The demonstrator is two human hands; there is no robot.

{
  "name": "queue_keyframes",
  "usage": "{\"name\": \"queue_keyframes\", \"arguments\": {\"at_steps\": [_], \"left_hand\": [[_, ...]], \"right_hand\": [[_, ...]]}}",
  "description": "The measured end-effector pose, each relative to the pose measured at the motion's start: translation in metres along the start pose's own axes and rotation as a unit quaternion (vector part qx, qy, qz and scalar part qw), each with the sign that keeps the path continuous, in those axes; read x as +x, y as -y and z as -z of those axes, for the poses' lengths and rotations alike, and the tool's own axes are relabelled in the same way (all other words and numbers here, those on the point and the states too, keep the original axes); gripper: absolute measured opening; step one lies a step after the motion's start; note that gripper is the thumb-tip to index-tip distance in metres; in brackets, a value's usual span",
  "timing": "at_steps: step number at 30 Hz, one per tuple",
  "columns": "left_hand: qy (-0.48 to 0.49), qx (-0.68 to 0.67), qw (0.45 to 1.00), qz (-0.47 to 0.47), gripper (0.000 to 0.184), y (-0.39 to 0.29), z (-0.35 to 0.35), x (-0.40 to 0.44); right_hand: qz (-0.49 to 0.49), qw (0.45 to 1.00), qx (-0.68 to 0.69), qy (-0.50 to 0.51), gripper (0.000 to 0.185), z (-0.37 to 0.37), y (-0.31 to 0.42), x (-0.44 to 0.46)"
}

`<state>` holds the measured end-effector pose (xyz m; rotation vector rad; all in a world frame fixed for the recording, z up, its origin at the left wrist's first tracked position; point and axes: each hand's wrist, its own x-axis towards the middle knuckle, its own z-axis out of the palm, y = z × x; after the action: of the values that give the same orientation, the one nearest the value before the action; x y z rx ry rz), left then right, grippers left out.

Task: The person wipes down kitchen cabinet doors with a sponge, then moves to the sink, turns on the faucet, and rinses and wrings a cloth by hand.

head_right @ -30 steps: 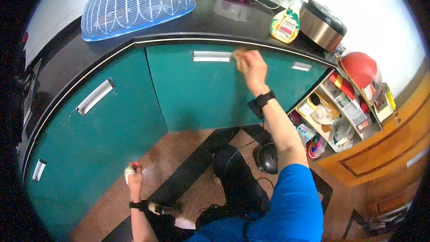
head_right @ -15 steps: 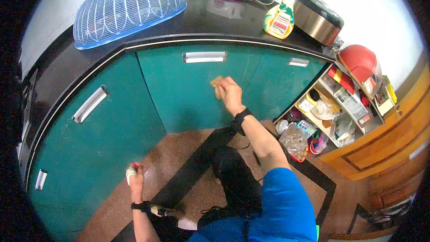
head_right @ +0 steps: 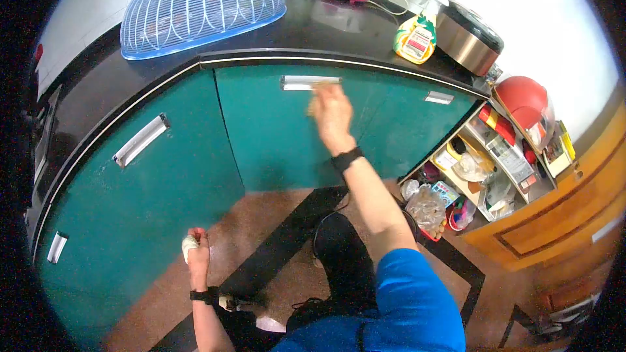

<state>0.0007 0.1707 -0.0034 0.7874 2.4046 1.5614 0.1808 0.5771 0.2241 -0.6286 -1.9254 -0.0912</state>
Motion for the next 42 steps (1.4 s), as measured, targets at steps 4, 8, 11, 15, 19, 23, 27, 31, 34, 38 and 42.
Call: {"name": "queue_keyframes", "arguments": {"at_steps": [4,8,11,15,19,23,27,31,34,38,42], "left_hand": [[0.010,0.032,0.999,0.006,0.007,-0.003,-0.005,0.003],[0.034,-0.015,0.999,0.003,0.007,0.005,-0.012,0.002],[-0.006,0.006,1.000,-0.025,0.007,0.004,-0.003,-0.001],[0.004,0.030,0.999,0.012,0.009,-0.010,0.008,-0.006],[0.010,0.038,0.999,-0.011,0.008,-0.008,-0.007,-0.004],[0.075,0.066,0.995,-0.005,0.008,-0.010,-0.035,0.008],[0.090,-0.022,0.995,-0.041,0.008,-0.014,-0.066,0.002],[0.141,-0.053,0.987,-0.051,0.007,-0.045,-0.090,-0.011],[0.153,0.024,0.986,-0.066,0.005,-0.119,-0.105,-0.023],[0.196,-0.026,0.975,-0.105,0.005,-0.184,-0.145,-0.028],[0.245,0.005,0.964,-0.097,0.008,-0.233,-0.178,-0.041]], "right_hand": [[0.019,0.999,0.004,0.041,0.017,-0.028,0.041,0.008],[0.111,0.987,-0.070,0.092,0.016,0.004,-0.001,0.014],[0.057,0.988,-0.099,0.107,0.024,0.040,-0.022,0.013],[0.011,0.993,-0.093,0.065,0.022,0.010,-0.020,0.004],[-0.021,0.998,-0.035,0.041,0.019,0.008,-0.004,0.004],[-0.076,0.983,0.131,0.101,0.020,-0.029,0.023,0.007],[-0.051,0.978,0.173,0.101,0.014,0.006,0.008,0.006],[-0.063,0.982,0.174,0.030,0.012,0.069,-0.036,-0.003],[-0.125,0.987,0.091,-0.043,0.012,0.130,-0.128,-0.026],[-0.262,0.953,0.047,-0.147,0.017,0.207,-0.255,-0.035],[-0.246,0.951,-0.058,-0.179,0.020,0.235,-0.349,-0.015]]}}
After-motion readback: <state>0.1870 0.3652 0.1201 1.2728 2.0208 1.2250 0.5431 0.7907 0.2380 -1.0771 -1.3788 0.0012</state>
